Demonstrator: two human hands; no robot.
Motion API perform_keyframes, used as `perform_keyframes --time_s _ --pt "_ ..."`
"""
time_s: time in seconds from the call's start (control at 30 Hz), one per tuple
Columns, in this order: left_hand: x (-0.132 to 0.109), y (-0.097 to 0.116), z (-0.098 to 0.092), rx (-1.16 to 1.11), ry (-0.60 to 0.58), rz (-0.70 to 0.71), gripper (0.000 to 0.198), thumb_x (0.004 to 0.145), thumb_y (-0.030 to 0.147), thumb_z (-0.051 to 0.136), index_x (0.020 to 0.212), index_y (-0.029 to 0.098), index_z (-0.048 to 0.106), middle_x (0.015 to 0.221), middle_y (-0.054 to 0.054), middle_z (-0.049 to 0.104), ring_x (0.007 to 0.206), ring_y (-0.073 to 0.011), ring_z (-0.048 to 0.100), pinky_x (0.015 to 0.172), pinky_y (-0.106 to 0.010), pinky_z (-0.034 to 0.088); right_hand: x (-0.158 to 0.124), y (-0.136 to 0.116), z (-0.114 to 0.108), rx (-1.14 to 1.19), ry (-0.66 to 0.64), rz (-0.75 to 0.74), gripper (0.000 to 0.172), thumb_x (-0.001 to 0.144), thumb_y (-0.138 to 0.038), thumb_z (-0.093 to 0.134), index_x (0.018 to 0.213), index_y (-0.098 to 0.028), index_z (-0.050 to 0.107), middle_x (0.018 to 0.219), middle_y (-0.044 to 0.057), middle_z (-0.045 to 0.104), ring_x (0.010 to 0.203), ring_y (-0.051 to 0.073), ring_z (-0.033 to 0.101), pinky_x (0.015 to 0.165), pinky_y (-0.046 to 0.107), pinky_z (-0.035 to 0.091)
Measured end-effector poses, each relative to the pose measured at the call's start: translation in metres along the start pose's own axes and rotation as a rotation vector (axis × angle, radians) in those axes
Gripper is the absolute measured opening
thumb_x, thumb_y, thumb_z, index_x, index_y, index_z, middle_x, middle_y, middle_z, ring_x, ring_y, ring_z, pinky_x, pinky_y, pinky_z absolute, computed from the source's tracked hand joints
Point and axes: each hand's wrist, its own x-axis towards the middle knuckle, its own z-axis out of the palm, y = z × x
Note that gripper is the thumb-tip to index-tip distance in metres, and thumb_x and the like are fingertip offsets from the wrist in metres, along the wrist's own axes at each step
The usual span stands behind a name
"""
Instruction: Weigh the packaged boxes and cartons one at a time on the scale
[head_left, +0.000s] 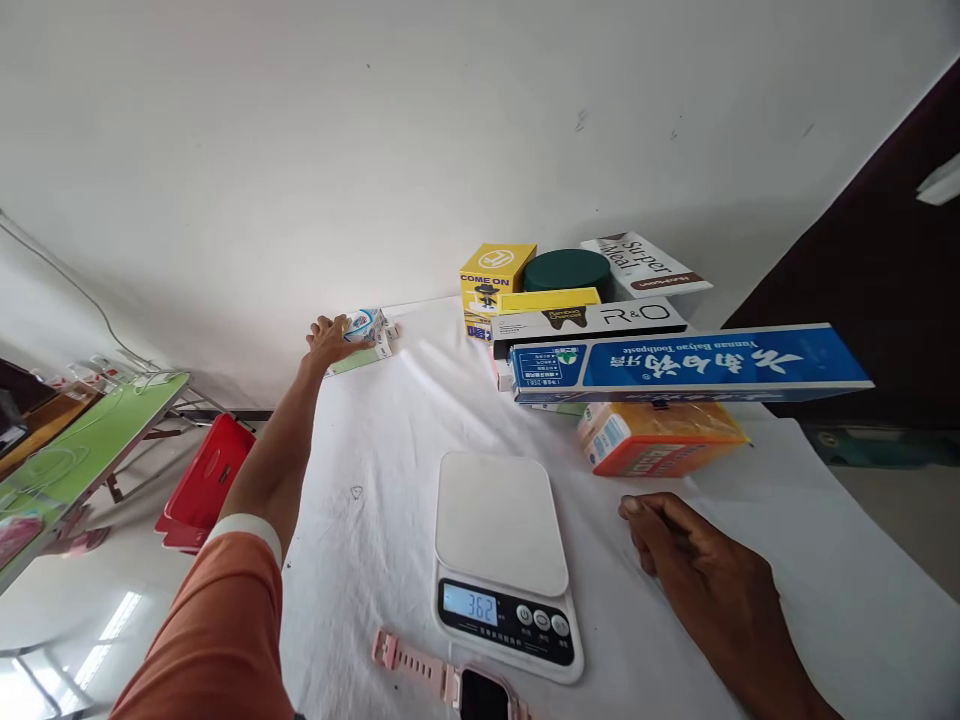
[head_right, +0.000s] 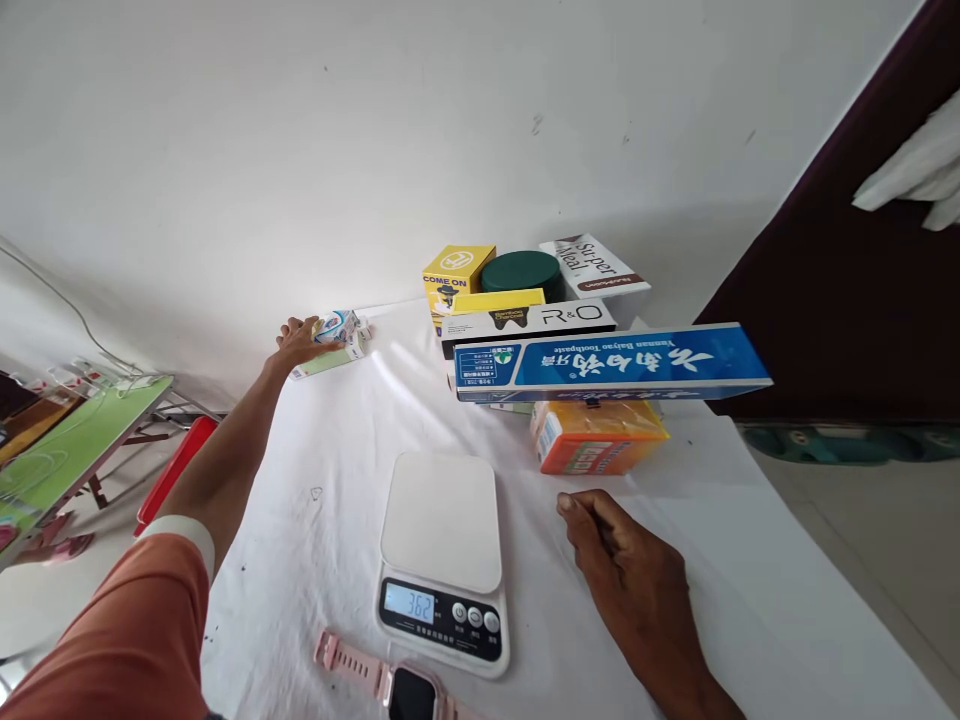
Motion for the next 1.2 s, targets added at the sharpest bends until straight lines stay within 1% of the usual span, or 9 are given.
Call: perform_keyframes --time_s 0.17,0.3,0.4,0.57,0.8,0.9,1.0,1.07,1.2 --pt "0.023 0.0 -0.013 0.087 -0.206 0.009 0.113 0.063 0.082 0.076 0.156 0.03 0.038 0.167 -0.021 0.031 0.154 -0.048 0.033 0.114 -0.056 0.043 0.0 0.0 0.0 0.06 -0.07 0.107 0.049 0.095 -0.068 0.052 0.069 -0.026 0.053 0.055 -0.003 0.049 0.047 0.014 0.046 0.046 0.027 0.039" --pt "0.027 0.006 -0.017 0.11 -0.192 0.033 0.106 0.062 0.076 0.08 0.15 0.028 0.046 0.159 -0.021 0.042 0.151 -0.0466 0.036 0.117 -0.059 0.04 0.0 0.0 0.0 0.062 -0.063 0.091 0.05 0.096 -0.067 0.05 0.067 -0.026 0.047 0.054 -0.003 0.048 0.048 0.014 0.045 0.048 0.028 0.038" --pt "0.02 0.006 -0.019 0.095 -0.214 0.048 0.102 0.067 0.074 0.078 0.152 0.029 0.044 0.159 -0.02 0.043 0.151 -0.0449 0.037 0.114 -0.058 0.043 0.0 0.001 0.001 0.064 -0.052 0.073 0.05 0.095 -0.067 0.051 0.067 -0.026 0.047 0.053 -0.003 0.047 0.047 0.014 0.044 0.048 0.029 0.036" --pt "-0.001 -0.002 -0.023 0.062 -0.227 0.073 0.115 0.064 0.066 0.084 0.16 0.03 0.031 0.164 -0.021 0.036 0.153 -0.0475 0.035 0.108 -0.057 0.048 0.0 0.001 0.002 0.058 -0.051 0.042 0.048 0.097 -0.064 0.05 0.068 -0.026 0.047 0.053 -0.004 0.045 0.048 0.014 0.041 0.049 0.029 0.035" --pt "-0.03 -0.007 -0.022 -0.013 -0.146 0.064 0.099 0.062 0.044 0.093 0.145 0.028 0.043 0.151 -0.016 0.041 0.136 -0.0361 0.053 0.101 -0.045 0.054 -0.001 -0.002 0.002 0.048 -0.046 -0.001 0.045 0.097 -0.061 0.051 0.07 -0.026 0.047 0.055 -0.004 0.045 0.051 0.014 0.042 0.053 0.029 0.036" --pt "-0.054 -0.007 -0.023 -0.054 -0.097 0.048 0.094 0.068 0.043 0.091 0.145 0.024 0.04 0.148 -0.016 0.039 0.13 -0.0315 0.057 0.1 -0.041 0.056 -0.002 -0.003 0.002 0.043 -0.025 -0.024 0.042 0.096 -0.058 0.052 0.07 -0.026 0.047 0.055 -0.004 0.047 0.052 0.014 0.044 0.055 0.03 0.037" --pt "-0.094 -0.001 -0.028 -0.146 -0.039 0.137 0.093 0.067 0.044 0.093 0.142 0.026 0.042 0.141 -0.012 0.042 0.121 -0.0276 0.061 0.102 -0.041 0.057 -0.003 -0.004 0.003 0.031 -0.011 -0.057 0.04 0.096 -0.054 0.051 0.068 -0.026 0.047 0.056 -0.002 0.049 0.055 0.015 0.046 0.057 0.03 0.037" --pt "-0.13 0.01 -0.032 -0.198 -0.042 0.275 0.094 0.062 0.045 0.096 0.139 0.03 0.045 0.134 -0.007 0.046 0.116 -0.0267 0.062 0.103 -0.044 0.058 -0.003 -0.004 0.004 0.025 -0.009 -0.075 0.038 0.096 -0.053 0.051 0.07 -0.026 0.049 0.059 -0.001 0.053 0.057 0.016 0.049 0.058 0.03 0.038" --pt "-0.21 0.043 -0.032 -0.243 -0.165 0.613 0.093 0.059 0.046 0.097 0.137 0.03 0.049 0.127 -0.006 0.05 0.109 -0.0258 0.061 0.103 -0.048 0.058 -0.004 -0.002 0.007 0.042 -0.007 -0.085 0.033 0.095 -0.051 0.052 0.074 -0.026 0.054 0.064 0.002 0.06 0.06 0.018 0.053 0.06 0.031 0.041"
